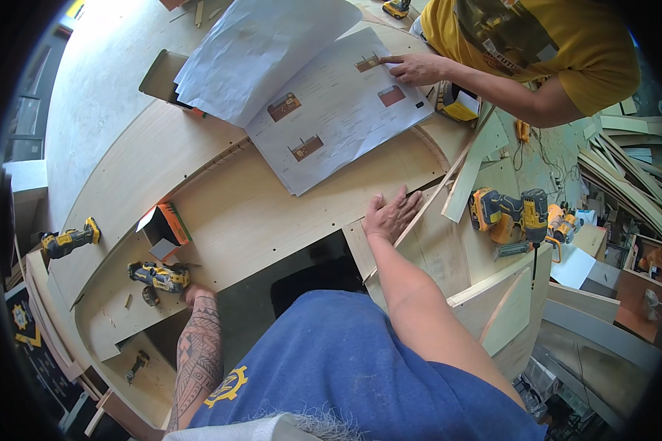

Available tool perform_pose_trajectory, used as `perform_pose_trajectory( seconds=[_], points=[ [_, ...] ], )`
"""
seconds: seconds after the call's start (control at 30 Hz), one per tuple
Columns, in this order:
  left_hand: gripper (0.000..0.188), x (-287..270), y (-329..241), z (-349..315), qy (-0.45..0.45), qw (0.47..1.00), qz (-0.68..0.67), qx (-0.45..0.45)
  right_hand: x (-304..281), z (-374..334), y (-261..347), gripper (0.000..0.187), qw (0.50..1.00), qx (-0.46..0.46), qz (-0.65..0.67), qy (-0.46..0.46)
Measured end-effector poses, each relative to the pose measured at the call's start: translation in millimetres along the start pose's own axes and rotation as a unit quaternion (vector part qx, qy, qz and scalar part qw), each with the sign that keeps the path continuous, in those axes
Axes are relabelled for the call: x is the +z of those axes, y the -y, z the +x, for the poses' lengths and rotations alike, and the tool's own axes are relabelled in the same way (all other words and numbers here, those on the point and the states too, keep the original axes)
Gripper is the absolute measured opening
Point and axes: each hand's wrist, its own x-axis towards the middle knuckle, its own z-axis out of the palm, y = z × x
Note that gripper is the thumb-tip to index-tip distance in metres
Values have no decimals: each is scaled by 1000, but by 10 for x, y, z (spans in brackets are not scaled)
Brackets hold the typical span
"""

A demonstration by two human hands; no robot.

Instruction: Reading and reviewing a furniture assembly instruction manual in a woodworking shop.

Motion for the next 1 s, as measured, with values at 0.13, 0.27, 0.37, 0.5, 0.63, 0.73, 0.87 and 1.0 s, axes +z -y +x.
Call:
perform_pose_trajectory(
  seconds=[0.13,0.27,0.37,0.5,0.63,0.73,0.87,1.0],
  points=[
    [25,-125,18,-68,-9,997,41,67,19,17,-51,72,1000,0,-2,-5],
    [37,96,78,263,-56,997,-43,10,2,14,-5,72,1000,-3,6,1],
    [42,64,2,255,-7,998,-67,21,-6,17,-17,72,1000,0,-1,0],
    [46,357,96,579,-38,993,-107,-21,-44,7,46,72,1000,6,5,23],
    [24,130,23,84,-14,998,-61,-20,-51,-8,75,70,1000,3,1,21],
    [29,-287,78,-317,-9,997,24,71,-61,19,0,68,1000,9,-10,6],
    [35,-169,180,-201,24,994,48,93,-112,-2,49,70,999,-11,37,24],
    [35,-32,125,-53,6,999,38,38,-181,-14,113,71,999,-15,44,26]
  ],
)
